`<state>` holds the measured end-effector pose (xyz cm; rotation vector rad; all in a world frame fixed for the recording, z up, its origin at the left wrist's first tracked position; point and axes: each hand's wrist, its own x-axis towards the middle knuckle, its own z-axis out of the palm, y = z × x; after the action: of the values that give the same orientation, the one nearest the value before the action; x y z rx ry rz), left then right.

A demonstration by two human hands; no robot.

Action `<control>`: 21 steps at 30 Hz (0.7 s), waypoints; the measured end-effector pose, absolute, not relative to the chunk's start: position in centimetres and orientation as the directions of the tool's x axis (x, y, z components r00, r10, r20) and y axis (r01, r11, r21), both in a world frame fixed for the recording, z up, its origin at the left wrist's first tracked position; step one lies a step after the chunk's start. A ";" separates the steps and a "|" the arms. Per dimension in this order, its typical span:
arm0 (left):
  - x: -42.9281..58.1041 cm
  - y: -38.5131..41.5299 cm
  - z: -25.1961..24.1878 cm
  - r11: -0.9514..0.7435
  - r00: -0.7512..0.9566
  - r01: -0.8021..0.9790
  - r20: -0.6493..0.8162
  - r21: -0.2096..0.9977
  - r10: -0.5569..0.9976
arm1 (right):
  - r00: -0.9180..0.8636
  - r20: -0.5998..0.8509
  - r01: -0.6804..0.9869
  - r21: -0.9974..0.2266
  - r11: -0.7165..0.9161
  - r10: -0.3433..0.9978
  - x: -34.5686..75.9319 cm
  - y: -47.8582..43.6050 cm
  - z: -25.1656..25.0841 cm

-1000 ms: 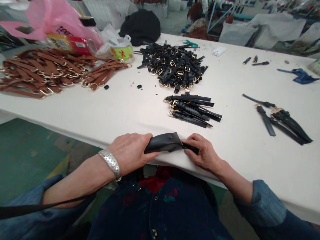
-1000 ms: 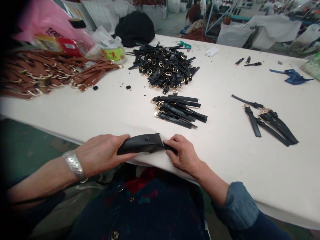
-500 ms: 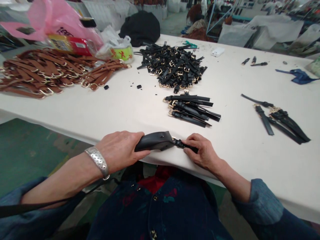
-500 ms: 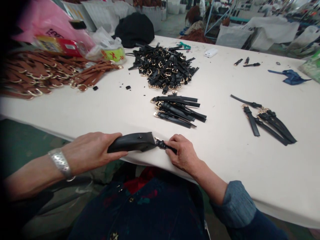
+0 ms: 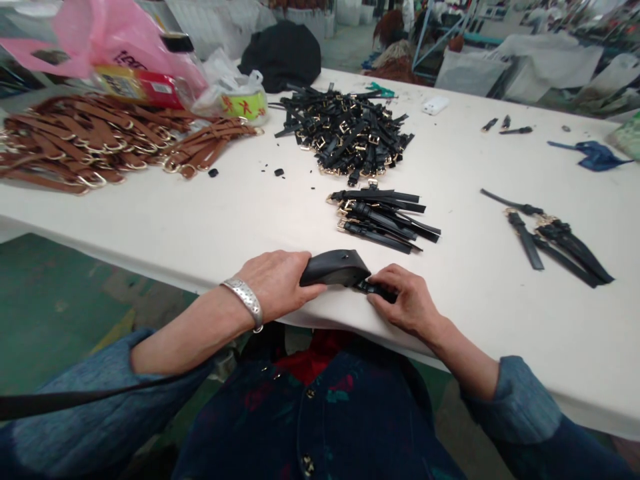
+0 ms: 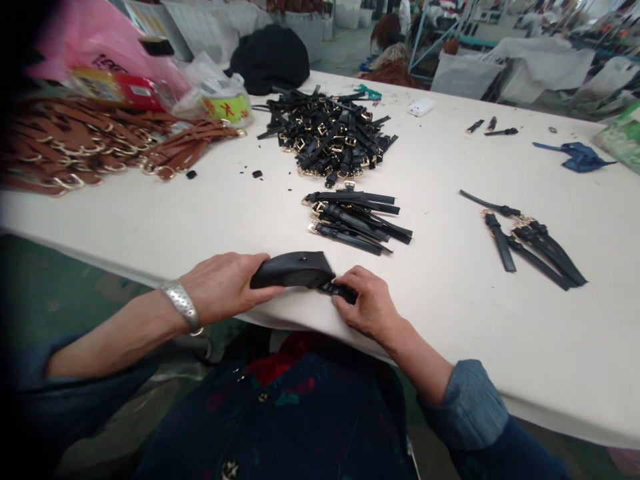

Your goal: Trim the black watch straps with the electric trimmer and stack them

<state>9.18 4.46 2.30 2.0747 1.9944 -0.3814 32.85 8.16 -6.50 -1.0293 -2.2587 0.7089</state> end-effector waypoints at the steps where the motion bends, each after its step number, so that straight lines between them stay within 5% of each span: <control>1: 9.0 4.3 2.2 -0.035 0.027 0.999 -0.341 -0.017 0.940 | -0.556 0.268 0.489 -0.661 0.570 0.787 32.9 8.1 -6.6; 12: 6.1 1.6 2.0 0.007 0.010 0.999 -0.374 0.043 0.927 | -0.632 0.267 0.412 -0.680 0.607 0.728 32.9 8.3 -7.2; 21: 9.1 0.0 3.3 -0.136 0.098 0.987 -0.343 -0.088 0.934 | -0.677 0.189 0.408 -0.708 0.577 0.711 33.0 9.0 -6.9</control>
<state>9.07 -0.03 3.32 2.2003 1.9478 -0.4794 33.01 8.99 -6.89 -0.8968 -2.3513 0.8898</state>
